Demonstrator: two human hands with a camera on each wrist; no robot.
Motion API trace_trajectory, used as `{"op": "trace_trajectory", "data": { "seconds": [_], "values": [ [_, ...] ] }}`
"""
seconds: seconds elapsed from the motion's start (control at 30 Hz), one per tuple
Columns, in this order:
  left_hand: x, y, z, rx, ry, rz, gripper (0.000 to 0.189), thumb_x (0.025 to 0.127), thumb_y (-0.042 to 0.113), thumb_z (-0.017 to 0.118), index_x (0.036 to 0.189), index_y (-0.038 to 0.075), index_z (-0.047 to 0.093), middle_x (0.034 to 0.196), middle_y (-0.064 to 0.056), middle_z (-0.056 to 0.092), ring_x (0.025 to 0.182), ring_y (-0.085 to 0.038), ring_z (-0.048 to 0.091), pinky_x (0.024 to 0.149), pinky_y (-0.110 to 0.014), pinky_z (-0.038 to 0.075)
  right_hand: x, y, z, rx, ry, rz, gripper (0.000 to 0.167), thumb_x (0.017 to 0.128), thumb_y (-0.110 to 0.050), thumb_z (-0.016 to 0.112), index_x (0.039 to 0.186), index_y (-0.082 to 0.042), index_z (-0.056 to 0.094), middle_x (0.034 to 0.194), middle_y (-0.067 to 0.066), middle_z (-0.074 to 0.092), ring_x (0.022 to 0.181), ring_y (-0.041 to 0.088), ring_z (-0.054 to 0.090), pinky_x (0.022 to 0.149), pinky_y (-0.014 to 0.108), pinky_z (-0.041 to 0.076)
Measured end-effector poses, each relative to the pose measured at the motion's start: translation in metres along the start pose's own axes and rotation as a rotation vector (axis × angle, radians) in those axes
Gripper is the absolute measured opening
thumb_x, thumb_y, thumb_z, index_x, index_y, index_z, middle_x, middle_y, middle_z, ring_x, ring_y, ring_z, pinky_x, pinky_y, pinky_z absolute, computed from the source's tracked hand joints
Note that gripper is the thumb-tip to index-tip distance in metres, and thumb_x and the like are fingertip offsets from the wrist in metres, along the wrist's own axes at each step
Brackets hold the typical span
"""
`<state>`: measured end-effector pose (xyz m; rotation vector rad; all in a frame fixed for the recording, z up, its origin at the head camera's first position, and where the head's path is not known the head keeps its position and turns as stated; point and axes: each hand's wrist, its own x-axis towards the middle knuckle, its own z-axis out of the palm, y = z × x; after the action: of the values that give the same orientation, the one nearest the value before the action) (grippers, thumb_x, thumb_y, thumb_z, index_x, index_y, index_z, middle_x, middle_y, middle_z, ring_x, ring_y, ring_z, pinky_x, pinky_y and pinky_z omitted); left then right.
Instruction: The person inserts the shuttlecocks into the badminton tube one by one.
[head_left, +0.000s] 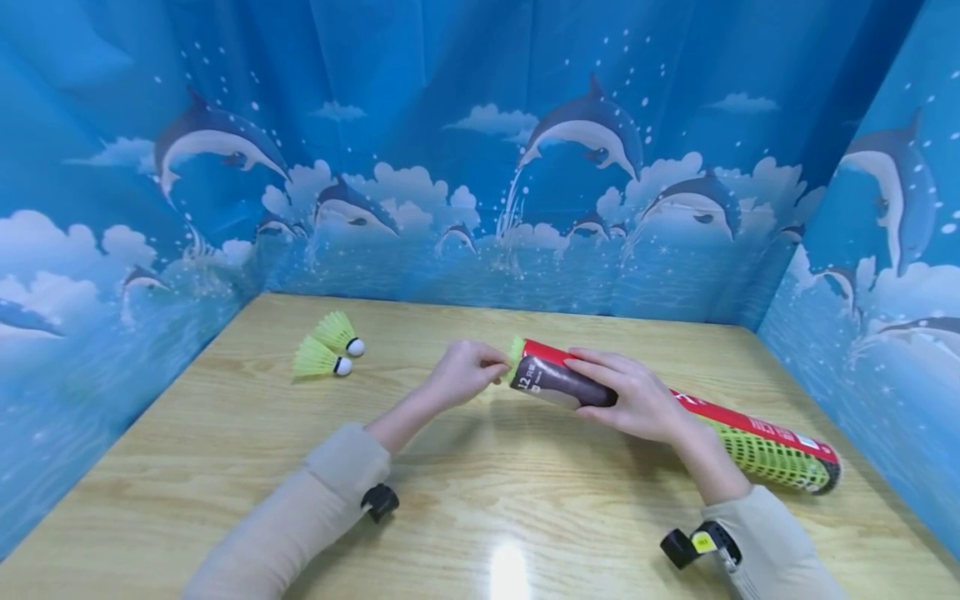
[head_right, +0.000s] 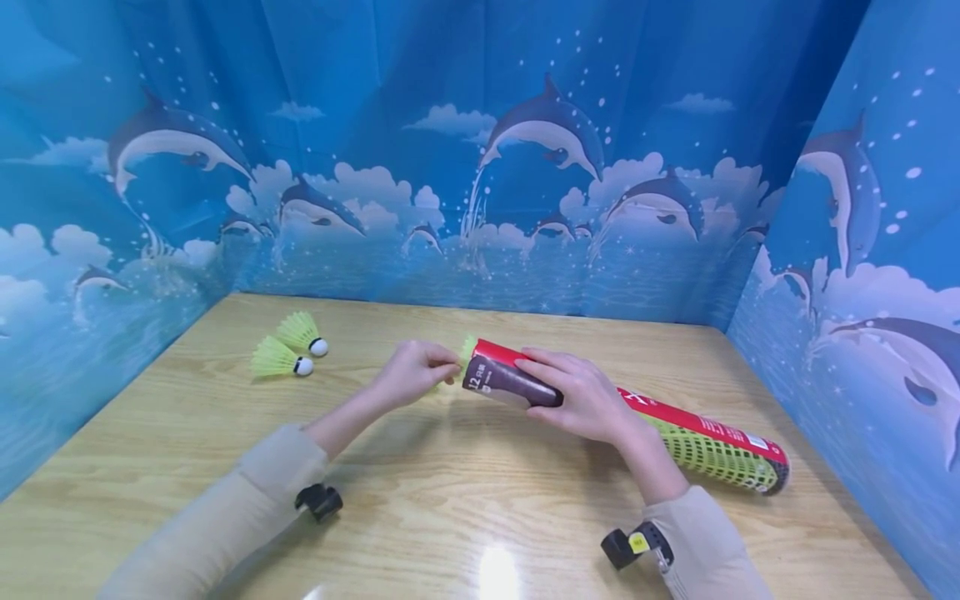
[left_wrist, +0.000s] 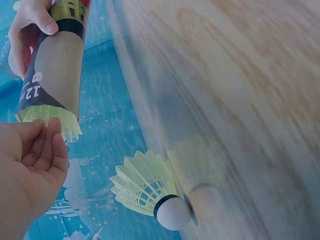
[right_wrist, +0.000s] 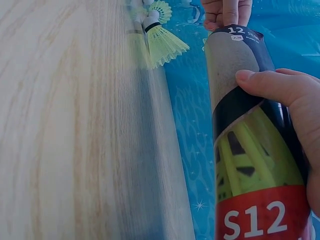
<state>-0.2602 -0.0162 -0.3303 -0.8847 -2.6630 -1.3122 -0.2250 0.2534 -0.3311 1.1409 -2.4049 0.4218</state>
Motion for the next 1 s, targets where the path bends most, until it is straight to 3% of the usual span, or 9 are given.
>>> {"op": "trace_trajectory", "data": {
  "seconds": [0.2, 0.43, 0.63, 0.87, 1.0],
  "values": [
    [0.000, 0.004, 0.003, 0.005, -0.029, -0.011, 0.015, 0.087, 0.005, 0.062, 0.098, 0.000, 0.071, 0.085, -0.012, 0.070, 0.067, -0.028, 0.064, 0.049, -0.021, 0.048, 0.002, -0.001, 0.000, 0.008, -0.006, 0.005, 0.069, 0.068, -0.023, 0.083, 0.131, -0.015, 0.054, 0.131, 0.012, 0.052, 0.112, 0.032, 0.053, 0.084, 0.050, 0.047],
    [0.002, 0.004, 0.007, 0.041, -0.007, 0.028, 0.013, 0.085, 0.005, 0.065, 0.095, 0.001, 0.072, 0.091, -0.013, 0.070, 0.065, -0.015, 0.062, 0.054, -0.019, 0.048, 0.002, -0.002, 0.000, 0.006, -0.009, 0.013, 0.071, 0.066, -0.020, 0.084, 0.130, -0.014, 0.054, 0.132, 0.011, 0.052, 0.112, 0.032, 0.054, 0.084, 0.050, 0.047],
    [0.004, 0.002, 0.010, 0.077, 0.004, 0.056, 0.012, 0.084, 0.005, 0.066, 0.093, 0.003, 0.073, 0.091, -0.012, 0.070, 0.071, -0.013, 0.065, 0.058, -0.017, 0.048, 0.002, -0.001, 0.001, 0.007, 0.000, 0.008, 0.074, 0.063, -0.019, 0.086, 0.130, -0.014, 0.055, 0.131, 0.012, 0.052, 0.111, 0.032, 0.054, 0.083, 0.050, 0.047],
    [0.003, 0.001, 0.010, 0.023, -0.042, 0.049, 0.014, 0.085, 0.003, 0.064, 0.096, 0.000, 0.071, 0.092, -0.015, 0.070, 0.071, -0.025, 0.066, 0.054, -0.018, 0.048, 0.000, 0.001, 0.003, 0.009, 0.000, 0.003, 0.074, 0.064, -0.019, 0.085, 0.131, -0.014, 0.054, 0.132, 0.011, 0.052, 0.111, 0.032, 0.054, 0.083, 0.050, 0.047],
    [0.002, 0.000, 0.008, -0.031, -0.077, 0.005, 0.015, 0.086, 0.003, 0.063, 0.099, 0.000, 0.071, 0.090, -0.014, 0.070, 0.069, -0.029, 0.064, 0.050, -0.019, 0.046, -0.001, 0.001, 0.002, 0.008, -0.008, 0.011, 0.073, 0.065, -0.021, 0.085, 0.130, -0.014, 0.054, 0.132, 0.011, 0.052, 0.112, 0.032, 0.054, 0.083, 0.050, 0.047]
  ]
}}
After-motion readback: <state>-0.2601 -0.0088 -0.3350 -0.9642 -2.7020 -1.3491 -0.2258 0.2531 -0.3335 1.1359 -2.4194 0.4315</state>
